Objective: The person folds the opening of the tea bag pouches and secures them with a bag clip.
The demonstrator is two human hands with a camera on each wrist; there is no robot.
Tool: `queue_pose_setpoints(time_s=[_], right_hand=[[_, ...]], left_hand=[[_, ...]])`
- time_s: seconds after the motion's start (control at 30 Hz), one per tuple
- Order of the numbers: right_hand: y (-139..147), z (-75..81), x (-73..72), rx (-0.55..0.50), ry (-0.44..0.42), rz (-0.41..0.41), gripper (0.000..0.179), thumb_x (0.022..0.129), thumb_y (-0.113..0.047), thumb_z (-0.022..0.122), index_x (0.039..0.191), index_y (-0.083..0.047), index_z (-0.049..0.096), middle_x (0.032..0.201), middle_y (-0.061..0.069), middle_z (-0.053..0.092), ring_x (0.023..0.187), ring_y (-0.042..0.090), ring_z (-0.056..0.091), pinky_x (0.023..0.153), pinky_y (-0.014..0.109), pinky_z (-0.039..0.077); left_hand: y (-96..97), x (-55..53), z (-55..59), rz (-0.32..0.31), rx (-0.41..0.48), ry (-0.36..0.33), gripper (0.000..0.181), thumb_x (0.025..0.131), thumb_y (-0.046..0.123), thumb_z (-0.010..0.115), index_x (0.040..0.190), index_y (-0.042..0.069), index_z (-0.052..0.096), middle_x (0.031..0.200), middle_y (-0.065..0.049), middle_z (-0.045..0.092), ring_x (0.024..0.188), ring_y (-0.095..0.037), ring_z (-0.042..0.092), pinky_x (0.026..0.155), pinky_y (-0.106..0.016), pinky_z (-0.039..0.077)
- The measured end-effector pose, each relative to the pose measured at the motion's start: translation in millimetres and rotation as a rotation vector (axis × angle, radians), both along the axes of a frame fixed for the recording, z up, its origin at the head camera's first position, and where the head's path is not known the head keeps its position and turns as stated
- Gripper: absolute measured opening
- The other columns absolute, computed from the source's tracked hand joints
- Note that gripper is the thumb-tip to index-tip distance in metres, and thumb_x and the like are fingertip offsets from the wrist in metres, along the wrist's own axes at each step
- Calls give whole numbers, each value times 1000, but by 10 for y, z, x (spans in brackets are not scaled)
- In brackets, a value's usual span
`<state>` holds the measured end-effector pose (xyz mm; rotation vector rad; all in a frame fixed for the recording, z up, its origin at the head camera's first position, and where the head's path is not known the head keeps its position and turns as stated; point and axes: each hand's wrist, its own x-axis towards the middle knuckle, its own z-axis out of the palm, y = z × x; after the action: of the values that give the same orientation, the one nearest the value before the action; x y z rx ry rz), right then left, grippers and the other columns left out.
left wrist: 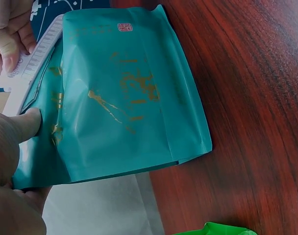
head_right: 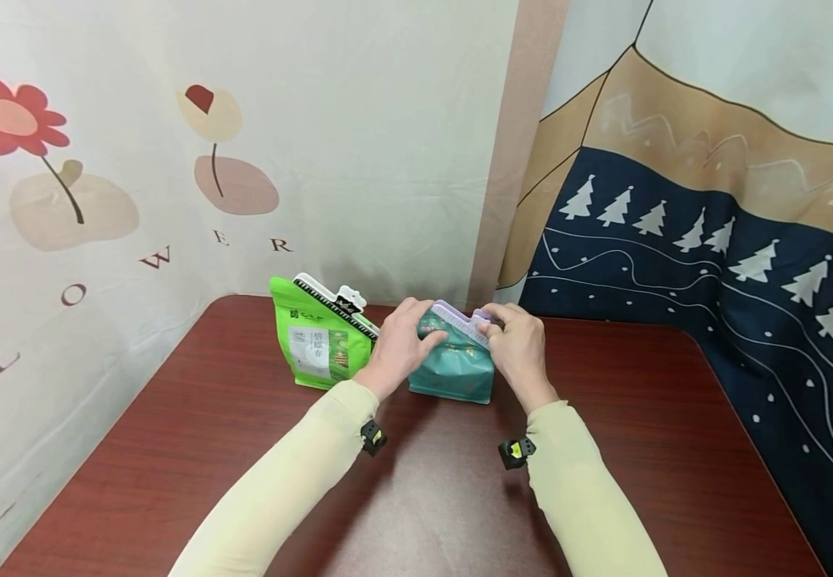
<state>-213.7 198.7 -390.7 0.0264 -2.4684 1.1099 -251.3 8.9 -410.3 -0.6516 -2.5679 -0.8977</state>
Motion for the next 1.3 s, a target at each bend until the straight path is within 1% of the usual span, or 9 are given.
queue_pose_setpoints(time_s=[0.23, 0.43, 0.57, 0.8, 0.97, 1.1, 1.3], right_hand=[[26, -22, -16, 2, -13, 4, 20, 95, -4, 73, 114, -1, 77, 105, 18, 72, 93, 34, 69, 84, 50, 58], [48, -18, -13, -12, -52, 33, 24, 98, -4, 69, 120, 1, 73, 113, 20, 69, 99, 37, 67, 89, 51, 58], [59, -12, -9, -24, -72, 37, 25, 99, -4, 67, 123, 2, 72, 117, 21, 68, 102, 37, 65, 92, 52, 57], [65, 2, -5, -30, -71, 48, 26, 99, -5, 68, 124, 2, 71, 116, 21, 67, 102, 37, 65, 93, 52, 57], [70, 24, 0, -31, -64, 53, 26, 99, -5, 68, 124, 2, 71, 115, 22, 67, 100, 37, 65, 92, 53, 57], [77, 43, 4, -27, -57, 60, 25, 99, -5, 68, 123, 2, 72, 113, 21, 67, 99, 37, 65, 92, 53, 57], [111, 67, 1, -16, -19, 60, 24, 98, -4, 69, 121, 2, 73, 108, 20, 68, 95, 36, 65, 89, 53, 58]], left_hand=[[11, -1, -8, -5, -4, -2, 51, 91, 26, 81, 134, 4, 64, 116, -11, 63, 104, -27, 68, 94, -38, 55], [16, 0, -8, -5, 1, -8, 49, 91, 26, 81, 132, 5, 64, 115, -10, 63, 102, -26, 67, 92, -39, 55], [15, -2, 7, -17, 1, -8, 48, 91, 26, 81, 132, 4, 64, 115, -10, 63, 101, -25, 67, 91, -38, 55], [4, -2, 44, -34, 1, -23, 49, 92, 24, 80, 132, 3, 63, 116, -10, 62, 102, -25, 66, 93, -38, 55], [-2, -22, 67, -47, 14, -12, 47, 92, 22, 81, 131, 2, 64, 115, -10, 62, 103, -25, 66, 94, -37, 54], [-4, -17, 96, -55, 21, -14, 46, 92, 21, 80, 130, 2, 64, 115, -10, 62, 104, -25, 65, 94, -38, 54], [10, -26, 140, -65, 9, -31, 41, 95, 24, 77, 128, 3, 64, 115, -9, 61, 104, -24, 64, 94, -36, 54]])
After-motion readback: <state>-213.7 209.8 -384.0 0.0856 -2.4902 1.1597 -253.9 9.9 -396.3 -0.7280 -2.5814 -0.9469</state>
